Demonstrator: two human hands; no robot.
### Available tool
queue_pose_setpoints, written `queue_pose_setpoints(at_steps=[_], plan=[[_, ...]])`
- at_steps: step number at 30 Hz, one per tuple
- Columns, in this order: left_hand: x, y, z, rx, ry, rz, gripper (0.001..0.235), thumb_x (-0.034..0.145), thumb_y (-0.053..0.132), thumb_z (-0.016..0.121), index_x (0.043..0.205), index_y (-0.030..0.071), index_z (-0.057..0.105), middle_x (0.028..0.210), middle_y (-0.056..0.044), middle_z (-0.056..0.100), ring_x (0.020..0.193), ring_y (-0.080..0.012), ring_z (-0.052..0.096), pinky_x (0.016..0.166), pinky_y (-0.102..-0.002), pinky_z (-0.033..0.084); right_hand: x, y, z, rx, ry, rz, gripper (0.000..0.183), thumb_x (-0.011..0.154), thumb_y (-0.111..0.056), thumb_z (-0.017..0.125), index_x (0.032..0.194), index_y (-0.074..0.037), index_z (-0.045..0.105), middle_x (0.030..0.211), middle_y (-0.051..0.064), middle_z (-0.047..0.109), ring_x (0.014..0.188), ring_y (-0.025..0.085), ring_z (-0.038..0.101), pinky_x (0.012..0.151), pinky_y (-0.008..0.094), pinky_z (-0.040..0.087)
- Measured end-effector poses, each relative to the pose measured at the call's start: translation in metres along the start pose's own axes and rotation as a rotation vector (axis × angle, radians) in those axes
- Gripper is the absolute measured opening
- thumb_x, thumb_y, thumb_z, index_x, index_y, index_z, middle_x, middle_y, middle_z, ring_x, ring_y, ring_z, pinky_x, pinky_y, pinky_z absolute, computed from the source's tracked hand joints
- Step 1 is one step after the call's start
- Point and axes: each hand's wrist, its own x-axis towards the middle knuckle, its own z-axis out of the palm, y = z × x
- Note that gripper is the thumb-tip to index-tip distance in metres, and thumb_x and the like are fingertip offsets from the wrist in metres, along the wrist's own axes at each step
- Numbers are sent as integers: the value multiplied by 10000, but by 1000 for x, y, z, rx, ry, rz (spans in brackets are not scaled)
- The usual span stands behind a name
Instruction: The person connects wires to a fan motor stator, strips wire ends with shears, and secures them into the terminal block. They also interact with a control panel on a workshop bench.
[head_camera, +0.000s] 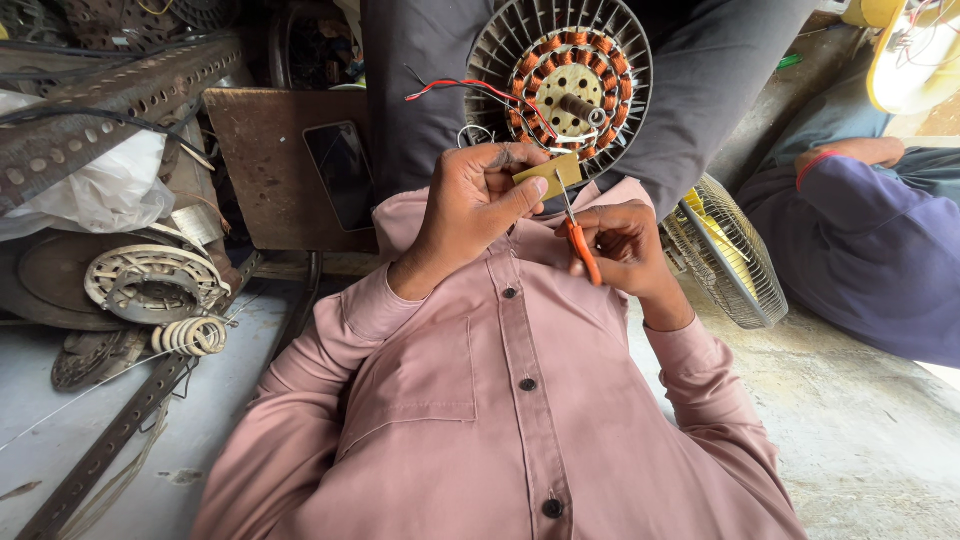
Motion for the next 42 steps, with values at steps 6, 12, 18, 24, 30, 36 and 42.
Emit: queue_pose_setpoints(at_steps=[6, 12, 18, 24, 30, 36, 42], plan=[[1, -9, -7, -36, -50, -78, 175, 963, 8, 710, 1113, -75, 675, 974, -84, 741, 831, -77, 716, 758, -229, 608, 5, -1, -4, 69, -28, 50, 446, 756, 51, 791, 1186, 119, 690, 810, 34, 713, 682, 49, 623, 606, 170, 433], [3, -10, -14, -104, -59, -94, 149, 983, 29, 698, 1098, -62, 675, 947, -75, 731, 838, -65, 680, 748, -219, 555, 9, 0, -8, 94, -69, 97, 404, 781, 59, 820, 1165, 108, 702, 790, 34, 690, 606, 28, 578, 518, 165, 398], [1, -6, -15, -149, -42, -87, 119, 987, 22, 683, 1079, -51, 666, 904, -53, 707, 799, -61, 650, 729, -212, 531, 13, -5, -8, 142, -103, 130, 404, 831, -21, 779, 1199, 120, 688, 808, 76, 732, 653, 66, 633, 523, 175, 436], [-1, 3, -11, -200, 117, 59, 200, 935, -9, 693, 1129, -53, 670, 991, 16, 640, 872, -43, 588, 813, -205, 501, 18, -47, -13, -230, 211, -43, 442, 848, -151, 794, 1189, 18, 570, 881, 80, 700, 759, 123, 638, 654, 263, 491], [-3, -7, -8, -283, 163, 49, 122, 1009, 5, 704, 1113, -58, 695, 922, -53, 690, 730, -99, 605, 688, -247, 496, 23, -44, -11, -1021, 541, 44, 199, 879, -211, 794, 866, -37, 698, 739, 71, 713, 636, 180, 691, 586, 347, 534], [-2, 1, -2, -287, 92, -7, 126, 991, 43, 667, 1100, -12, 635, 935, -84, 714, 795, -136, 697, 734, -302, 591, 44, -49, -4, -1523, 380, 199, 185, 756, -296, 864, 753, -126, 791, 614, 131, 659, 536, 332, 637, 503, 416, 488], [2, 10, 5, -216, 29, -29, 150, 1013, 92, 621, 1132, 2, 634, 933, -59, 707, 780, -111, 681, 718, -278, 579, 35, -93, 21, -980, 381, -176, 118, 902, -118, 765, 1002, -56, 752, 841, 72, 719, 682, 168, 672, 625, 297, 508]])
